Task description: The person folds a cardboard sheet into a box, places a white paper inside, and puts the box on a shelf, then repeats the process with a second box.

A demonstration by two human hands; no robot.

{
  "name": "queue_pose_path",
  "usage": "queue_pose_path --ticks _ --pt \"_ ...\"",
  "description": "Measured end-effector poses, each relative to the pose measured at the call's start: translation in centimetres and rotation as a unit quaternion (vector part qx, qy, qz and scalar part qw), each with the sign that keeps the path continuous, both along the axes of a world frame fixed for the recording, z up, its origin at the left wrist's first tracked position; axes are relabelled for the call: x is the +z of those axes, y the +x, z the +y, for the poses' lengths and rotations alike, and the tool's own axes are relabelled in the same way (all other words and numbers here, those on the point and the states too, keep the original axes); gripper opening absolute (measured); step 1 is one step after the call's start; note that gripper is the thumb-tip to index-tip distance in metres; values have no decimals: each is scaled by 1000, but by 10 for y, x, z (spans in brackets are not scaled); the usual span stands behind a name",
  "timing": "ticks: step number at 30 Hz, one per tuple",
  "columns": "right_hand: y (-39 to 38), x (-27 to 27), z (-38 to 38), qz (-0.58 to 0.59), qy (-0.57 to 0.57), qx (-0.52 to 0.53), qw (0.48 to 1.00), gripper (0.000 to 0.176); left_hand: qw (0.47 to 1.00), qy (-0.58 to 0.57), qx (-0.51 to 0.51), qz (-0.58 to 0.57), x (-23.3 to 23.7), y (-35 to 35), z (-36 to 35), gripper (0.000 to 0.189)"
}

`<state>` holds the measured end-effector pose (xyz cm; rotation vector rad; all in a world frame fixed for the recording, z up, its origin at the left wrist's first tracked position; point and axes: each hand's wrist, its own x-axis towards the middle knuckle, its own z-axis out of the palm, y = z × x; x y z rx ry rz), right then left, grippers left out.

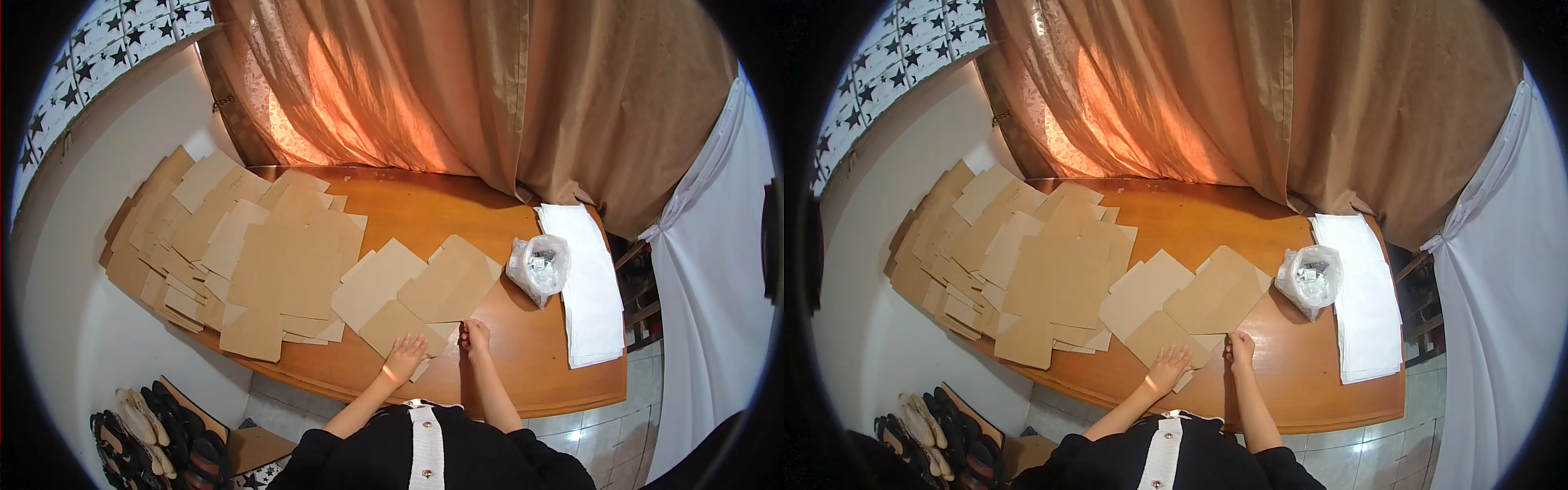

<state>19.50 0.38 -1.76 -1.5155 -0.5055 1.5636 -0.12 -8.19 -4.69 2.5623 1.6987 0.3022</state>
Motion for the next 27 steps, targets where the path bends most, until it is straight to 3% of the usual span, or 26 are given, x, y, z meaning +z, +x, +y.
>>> queue_pose_path --ticks 5,8,12,14,15,20,24,25,27 --pt "-7 -6 2 82 -33 43 995 10 991 -24 6 -132 22 -5 -1 59" --pt "-24 3 3 47 -54 139 988 16 993 -14 44 -112 28 4 -4 66" --pt "-30 4 6 26 -45 124 991 19 996 -14 39 -74 23 7 -7 69" --pt "-31 -1 10 88 -70 19 993 26 996 -28 41 -69 21 7 -7 70" --pt "-30 0 11 88 -70 19 993 26 996 -28 41 -69 20 8 -7 70" --pt "-25 15 11 -49 46 58 996 21 992 -14 76 -104 31 12 -15 79" --pt "-24 54 4 -44 126 129 983 25 993 15 96 -69 42 7 -10 86" --pt "-28 67 1 -46 126 127 983 25 987 60 96 -117 46 4 -9 85" --pt "-40 89 -5 -11 263 158 952 29 976 104 95 -164 54 -3 -7 84"
